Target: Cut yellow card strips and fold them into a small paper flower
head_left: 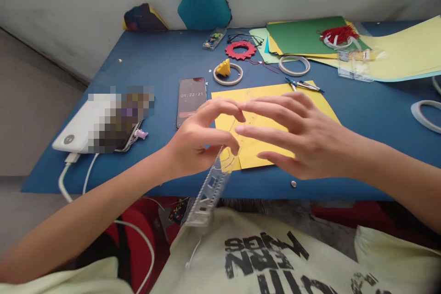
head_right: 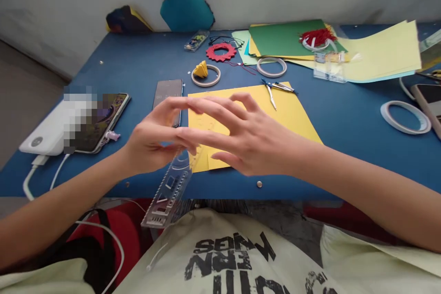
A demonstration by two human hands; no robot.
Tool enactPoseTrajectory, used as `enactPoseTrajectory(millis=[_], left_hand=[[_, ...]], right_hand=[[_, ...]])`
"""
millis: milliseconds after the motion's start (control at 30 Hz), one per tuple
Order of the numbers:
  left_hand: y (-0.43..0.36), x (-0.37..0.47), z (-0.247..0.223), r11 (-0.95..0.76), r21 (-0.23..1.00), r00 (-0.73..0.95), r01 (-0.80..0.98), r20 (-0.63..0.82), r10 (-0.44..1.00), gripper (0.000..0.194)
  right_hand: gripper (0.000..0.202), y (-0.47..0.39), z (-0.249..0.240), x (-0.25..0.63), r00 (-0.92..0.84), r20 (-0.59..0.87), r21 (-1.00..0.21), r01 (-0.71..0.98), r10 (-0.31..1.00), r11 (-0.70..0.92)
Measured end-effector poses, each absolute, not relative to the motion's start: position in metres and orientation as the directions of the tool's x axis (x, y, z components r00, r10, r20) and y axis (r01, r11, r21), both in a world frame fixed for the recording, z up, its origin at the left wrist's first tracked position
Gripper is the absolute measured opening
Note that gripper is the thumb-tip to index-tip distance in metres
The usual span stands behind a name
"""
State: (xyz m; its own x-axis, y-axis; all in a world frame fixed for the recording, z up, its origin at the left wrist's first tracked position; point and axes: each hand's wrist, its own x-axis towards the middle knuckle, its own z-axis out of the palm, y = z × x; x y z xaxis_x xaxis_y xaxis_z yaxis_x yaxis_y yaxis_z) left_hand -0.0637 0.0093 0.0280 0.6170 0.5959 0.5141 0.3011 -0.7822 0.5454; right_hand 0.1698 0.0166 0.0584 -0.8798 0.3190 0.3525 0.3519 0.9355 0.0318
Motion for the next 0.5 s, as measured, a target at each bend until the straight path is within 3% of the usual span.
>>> enactPoseTrajectory(millis=[167,267,333,500], left_hand=[[0.025,-0.050,0.028,-0.593,0.761,0.649,0.264,0.315,0.693,0.021],[0.020,-0.058,0.040,-0.489,0.768,0.481,0.413,0.273,0.833,0.026],[0.013,-0.069,0.044,-0.470,0.689,0.380,0.552,0.294,0.877,0.026],[-0.004,-0.086,0.026,-0.691,0.427,0.721,0.584,0.118,0.682,0.041]], right_hand=[[0.031,0.042,0.032,0.171,-0.916,0.333,0.399,0.352,0.224,0.847],[0.026,0.053,0.015,0.181,-0.938,0.269,0.525,0.332,0.218,0.784],[0.026,0.054,0.005,0.186,-0.944,0.231,0.517,0.325,0.237,0.791],[0.041,0.043,-0.008,0.186,-0.920,0.223,0.292,0.377,0.321,0.879]])
